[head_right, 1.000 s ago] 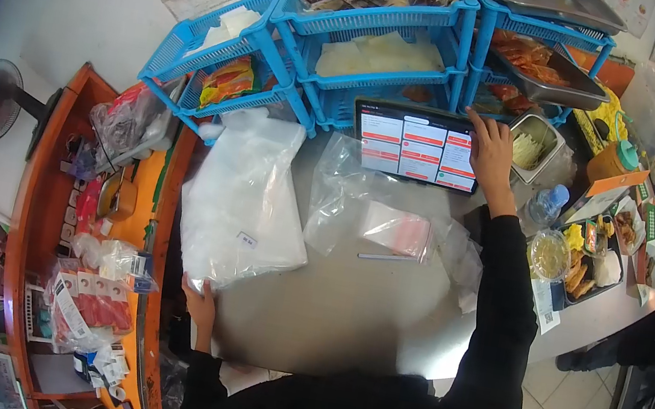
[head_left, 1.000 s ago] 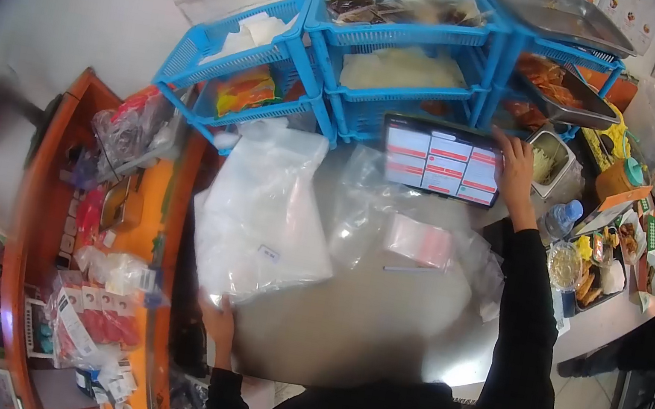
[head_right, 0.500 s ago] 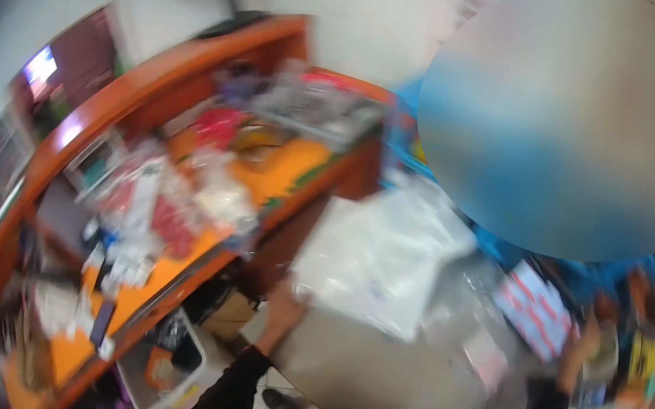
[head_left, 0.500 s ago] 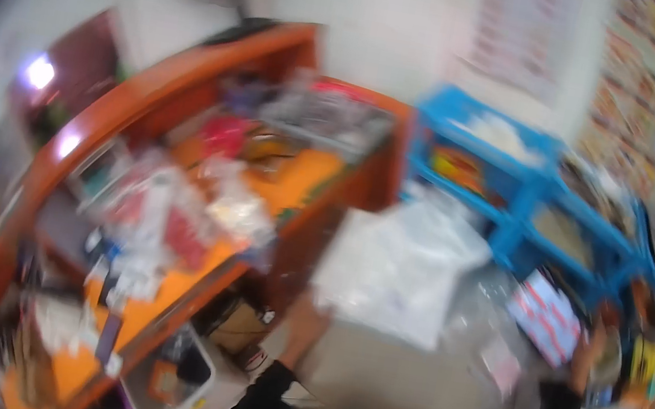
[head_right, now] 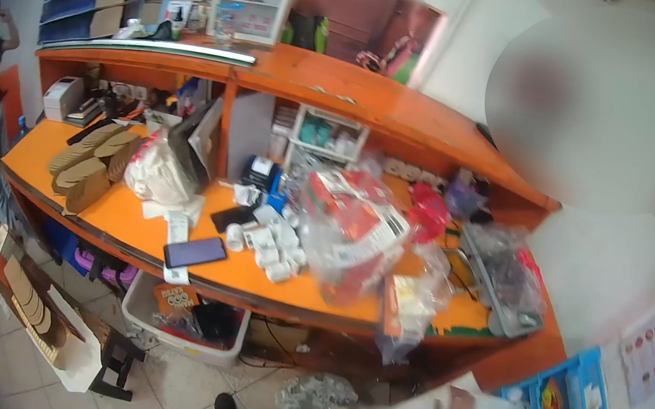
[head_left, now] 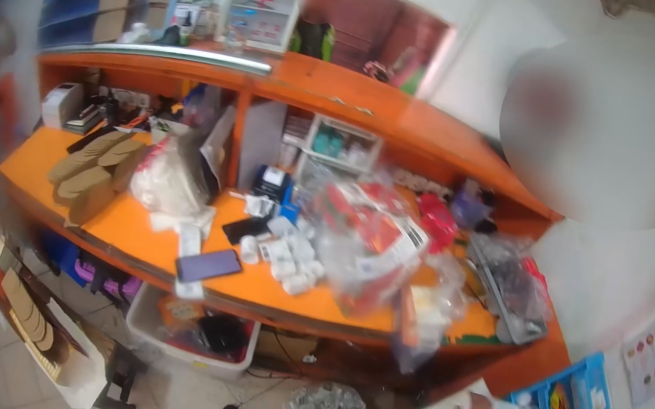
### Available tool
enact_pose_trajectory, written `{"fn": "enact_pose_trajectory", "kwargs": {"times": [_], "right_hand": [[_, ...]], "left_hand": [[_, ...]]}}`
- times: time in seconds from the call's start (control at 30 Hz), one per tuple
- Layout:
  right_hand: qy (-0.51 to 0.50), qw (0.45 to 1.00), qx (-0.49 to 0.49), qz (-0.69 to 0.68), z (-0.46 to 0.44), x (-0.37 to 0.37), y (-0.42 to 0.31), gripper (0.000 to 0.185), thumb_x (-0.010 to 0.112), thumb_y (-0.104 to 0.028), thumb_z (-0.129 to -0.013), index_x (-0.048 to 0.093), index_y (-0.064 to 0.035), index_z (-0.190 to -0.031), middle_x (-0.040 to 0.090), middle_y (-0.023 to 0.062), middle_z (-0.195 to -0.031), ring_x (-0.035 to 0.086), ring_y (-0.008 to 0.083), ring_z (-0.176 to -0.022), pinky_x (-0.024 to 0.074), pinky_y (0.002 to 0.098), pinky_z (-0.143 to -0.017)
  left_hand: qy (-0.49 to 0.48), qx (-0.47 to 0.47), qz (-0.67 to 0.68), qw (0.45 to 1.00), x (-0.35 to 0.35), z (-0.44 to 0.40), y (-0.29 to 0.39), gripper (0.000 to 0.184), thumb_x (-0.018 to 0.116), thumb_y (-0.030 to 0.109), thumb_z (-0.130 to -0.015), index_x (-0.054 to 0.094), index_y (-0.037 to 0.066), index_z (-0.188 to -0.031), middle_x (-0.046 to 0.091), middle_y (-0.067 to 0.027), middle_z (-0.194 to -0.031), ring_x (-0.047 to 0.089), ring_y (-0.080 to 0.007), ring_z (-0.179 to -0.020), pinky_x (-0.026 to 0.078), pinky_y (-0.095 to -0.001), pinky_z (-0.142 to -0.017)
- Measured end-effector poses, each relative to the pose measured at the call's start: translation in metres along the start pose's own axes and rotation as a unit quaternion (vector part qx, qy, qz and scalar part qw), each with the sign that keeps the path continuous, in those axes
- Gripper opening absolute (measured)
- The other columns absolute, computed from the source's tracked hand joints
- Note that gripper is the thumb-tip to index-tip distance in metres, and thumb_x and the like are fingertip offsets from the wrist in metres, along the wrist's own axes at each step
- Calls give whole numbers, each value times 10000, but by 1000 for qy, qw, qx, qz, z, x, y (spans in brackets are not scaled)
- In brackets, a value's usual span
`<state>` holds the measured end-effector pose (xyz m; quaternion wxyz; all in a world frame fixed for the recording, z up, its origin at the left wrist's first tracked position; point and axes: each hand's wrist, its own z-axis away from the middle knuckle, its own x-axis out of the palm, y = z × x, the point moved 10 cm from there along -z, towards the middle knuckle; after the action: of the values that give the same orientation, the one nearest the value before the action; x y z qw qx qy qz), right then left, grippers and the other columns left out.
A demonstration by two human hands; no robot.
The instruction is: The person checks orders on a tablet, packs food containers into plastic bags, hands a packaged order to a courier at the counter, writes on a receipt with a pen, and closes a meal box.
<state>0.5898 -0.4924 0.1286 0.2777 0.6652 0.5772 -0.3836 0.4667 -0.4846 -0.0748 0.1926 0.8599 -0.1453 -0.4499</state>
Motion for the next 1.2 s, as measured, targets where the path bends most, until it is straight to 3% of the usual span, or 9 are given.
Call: {"fn": "enact_pose_trajectory", "kwargs": {"times": [0.2, 0.3, 0.37, 0.47, 0.57, 0.7, 0.83, 0.9, 1.2], "right_hand": [[-157, 960, -186, -139, -111, 188, -159, 411, 629, -227, -700, 520, -74, -1065, 521, 144, -1018, 470, 324, -944, 361, 417, -812], [-153, 954, -243, -86, -136, 244, -196, 431, 635, -286, -696, 526, -92, -1064, 526, 143, -975, 474, 320, -923, 365, 413, -809], [-159, 955, -242, -65, -146, 263, -200, 437, 630, -312, -696, 528, -99, -1063, 528, 135, -945, 474, 319, -910, 365, 413, -801], [-166, 955, -243, -49, -145, 279, -191, 441, 626, -349, -689, 538, -107, -1046, 531, 118, -891, 478, 313, -881, 372, 412, -772], [-144, 952, -266, -43, -144, 283, -187, 432, 628, -362, -673, 551, -106, -1012, 534, 111, -871, 487, 303, -850, 385, 405, -730], [-159, 944, -282, -69, -140, 303, -174, 427, 631, -367, -647, 560, -99, -972, 540, 118, -869, 494, 291, -833, 394, 408, -695], [-221, 942, -245, -58, -135, 315, -168, 439, 636, -377, -631, 562, -119, -978, 533, 114, -881, 484, 291, -861, 389, 421, -723], [-175, 954, -242, -21, -142, 301, -171, 429, 647, -410, -632, 577, -209, -1004, 511, 85, -949, 458, 271, -922, 352, 436, -820], [-144, 960, -238, -31, -145, 289, -172, 450, 630, -404, -636, 547, -230, -1043, 515, 102, -932, 459, 279, -920, 344, 450, -843]], "left_hand": [[-37, -73, 144, 986, -133, 75, -77, 528, 534, 300, -795, 383, 69, -1245, 372, -143, -1268, 346, -296, -1172, 250, -432, -972], [127, -187, -19, 974, -270, 145, -175, 394, 597, 174, -690, 536, 47, -1059, 513, -152, -1084, 467, -299, -1029, 355, -415, -876], [286, -348, -111, 886, -397, 217, -238, 273, 579, 111, -647, 561, 25, -905, 543, -140, -802, 507, -327, -766, 396, -415, -665], [548, -462, -223, 661, -530, 352, -274, 303, 534, 190, -768, 526, 3, -1007, 504, -214, -994, 465, -357, -930, 357, -428, -807], [424, -663, -479, 388, -583, 445, -333, 399, 423, 270, -828, 453, 38, -1152, 421, -164, -1198, 346, -347, -1141, 278, -472, -917], [210, -802, -451, 330, -606, 442, -373, 440, 358, 311, -849, 410, 66, -1210, 396, -170, -1239, 311, -361, -1179, 263, -472, -942], [329, -786, -459, 253, -598, 464, -373, 482, 346, 387, -858, 374, 90, -1238, 280, -202, -1307, 360, -428, -1103, 427, -475, -757], [142, -794, -558, 196, -600, 449, -384, 459, 293, 360, -880, 401, 93, -1238, 337, -177, -1301, 491, -361, -989, 444, -400, -737], [140, -824, -466, 290, -610, 420, -373, 474, 263, 349, -887, 356, 66, -1256, 289, -171, -1327, 329, -392, -1165, 335, -487, -896]]}}
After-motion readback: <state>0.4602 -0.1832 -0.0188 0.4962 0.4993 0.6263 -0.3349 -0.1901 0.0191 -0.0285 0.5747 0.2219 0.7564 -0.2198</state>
